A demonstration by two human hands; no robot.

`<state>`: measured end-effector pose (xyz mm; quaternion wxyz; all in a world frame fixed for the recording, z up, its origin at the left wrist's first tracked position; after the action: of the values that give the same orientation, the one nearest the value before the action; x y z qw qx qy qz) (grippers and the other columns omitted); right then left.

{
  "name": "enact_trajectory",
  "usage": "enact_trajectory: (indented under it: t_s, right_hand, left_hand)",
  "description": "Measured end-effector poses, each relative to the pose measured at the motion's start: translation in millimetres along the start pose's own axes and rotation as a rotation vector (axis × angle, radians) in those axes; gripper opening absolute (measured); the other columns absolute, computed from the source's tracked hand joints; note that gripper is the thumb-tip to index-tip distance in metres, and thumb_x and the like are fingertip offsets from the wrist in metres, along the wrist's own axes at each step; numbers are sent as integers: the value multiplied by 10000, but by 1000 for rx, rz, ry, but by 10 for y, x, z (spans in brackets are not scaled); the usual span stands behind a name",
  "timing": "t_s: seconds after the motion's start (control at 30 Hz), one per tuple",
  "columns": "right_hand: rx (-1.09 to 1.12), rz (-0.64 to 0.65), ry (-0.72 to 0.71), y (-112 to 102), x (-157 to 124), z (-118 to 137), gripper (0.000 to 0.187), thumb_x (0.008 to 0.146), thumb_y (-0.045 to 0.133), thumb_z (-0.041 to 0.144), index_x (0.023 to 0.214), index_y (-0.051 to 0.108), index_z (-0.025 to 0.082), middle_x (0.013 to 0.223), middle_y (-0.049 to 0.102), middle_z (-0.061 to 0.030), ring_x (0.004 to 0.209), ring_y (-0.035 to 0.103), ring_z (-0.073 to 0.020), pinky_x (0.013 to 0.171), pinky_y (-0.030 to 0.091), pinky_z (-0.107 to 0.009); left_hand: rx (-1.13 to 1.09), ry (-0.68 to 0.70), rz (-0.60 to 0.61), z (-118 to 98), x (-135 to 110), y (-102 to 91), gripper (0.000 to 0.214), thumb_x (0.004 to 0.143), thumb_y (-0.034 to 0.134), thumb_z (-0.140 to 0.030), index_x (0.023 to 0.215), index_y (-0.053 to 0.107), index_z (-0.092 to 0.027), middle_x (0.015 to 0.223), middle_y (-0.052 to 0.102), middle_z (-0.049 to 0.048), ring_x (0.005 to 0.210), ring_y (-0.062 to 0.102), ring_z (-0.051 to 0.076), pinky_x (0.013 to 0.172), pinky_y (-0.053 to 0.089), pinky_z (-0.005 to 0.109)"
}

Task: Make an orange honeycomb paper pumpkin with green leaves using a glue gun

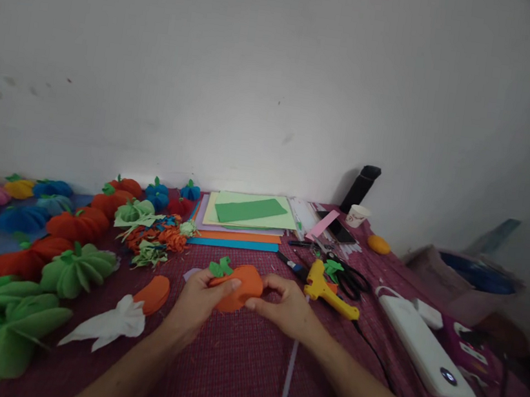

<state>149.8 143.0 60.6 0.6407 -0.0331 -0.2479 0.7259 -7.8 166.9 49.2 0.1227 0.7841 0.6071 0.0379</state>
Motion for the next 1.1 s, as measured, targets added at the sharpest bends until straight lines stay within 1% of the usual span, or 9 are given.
enact_trajectory:
  t_s: [0.07, 0.17, 0.27, 0.37, 0.53, 0.73, 0.87, 0.97, 1.1]
  right_hand:
    - [1, -55, -39, -41, 12, 23, 197, 688, 689, 356, 768, 651, 180, 711, 628, 3, 673, 549, -140, 635, 430, -251]
    - [4, -120, -79, -91, 20, 36, 183, 740, 644, 359, 684, 645, 184, 660, 599, 1, 659, 538, -137, 628, 421, -252]
    - [-18, -111, -74, -96, 17, 32, 225, 777, 613, 352, 628, 629, 184, 621, 578, 5, 638, 529, -132, 620, 412, -251]
    - [-33, -81, -50, -78, 9, 34, 201, 763, 628, 357, 674, 647, 177, 648, 603, -3, 644, 540, -134, 615, 416, -250]
    - [-74, -107, -65, -75, 10, 49, 208, 772, 615, 355, 661, 660, 185, 636, 612, -2, 642, 543, -130, 607, 414, -241]
    - [57, -189, 58, -101, 56, -66, 217, 766, 601, 364, 670, 649, 175, 599, 605, 16, 565, 518, -110, 522, 393, -213]
    - [-59, -216, 19, -78, 54, -63, 188, 753, 625, 332, 660, 649, 171, 617, 601, 11, 603, 528, -122, 556, 398, -226]
    - [-127, -210, -57, -49, 33, -20, 197, 723, 671, 348, 813, 664, 173, 752, 634, -16, 727, 558, -153, 666, 432, -261]
    - [-148, -228, -126, -26, 10, 18, 442, 700, 701, 355, 1091, 576, 193, 957, 618, -52, 863, 553, -176, 775, 446, -298]
  left_hand:
    - [86, -2, 24, 4, 6, 9, 361, 561, 753, -387, 811, 685, -135, 664, 670, 15, 627, 601, 157, 608, 476, 269]
    - [209, 25, 27, 6, 13, 18, 371, 539, 750, -422, 768, 693, -135, 674, 673, 21, 629, 593, 156, 595, 469, 260]
    - [223, 44, 46, 12, 25, 27, 344, 545, 742, -410, 754, 699, -140, 678, 677, 23, 615, 585, 147, 583, 461, 250]
    - [221, 43, 75, 8, 42, 30, 316, 548, 735, -377, 764, 705, -147, 685, 683, 25, 598, 576, 139, 563, 451, 243]
    - [300, 4, 51, -26, 46, 16, 237, 526, 730, -353, 640, 690, -149, 615, 666, 22, 557, 560, 145, 525, 437, 242]
    - [387, -5, 38, -54, 43, -9, 282, 543, 723, -330, 753, 708, -142, 664, 684, 15, 595, 583, 164, 568, 457, 257]
    - [381, -11, 23, 17, 76, -50, 282, 542, 734, -334, 744, 712, -138, 675, 694, 26, 613, 607, 180, 577, 470, 266]
    - [350, 3, -11, 45, 105, -99, 337, 564, 734, -345, 828, 711, -137, 751, 710, 40, 673, 629, 189, 633, 485, 275]
    - [289, 72, -200, -16, 129, -209, 401, 574, 736, -352, 909, 692, -135, 848, 715, 42, 751, 635, 192, 694, 490, 281]
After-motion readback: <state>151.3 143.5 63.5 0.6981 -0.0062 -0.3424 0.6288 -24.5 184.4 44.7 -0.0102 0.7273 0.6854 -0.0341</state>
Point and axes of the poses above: each hand's wrist, its own x-axis towards the middle knuckle, its own y-axis out of the palm, z = x × y, the point moved 4 cm from there along x, towards the middle knuckle
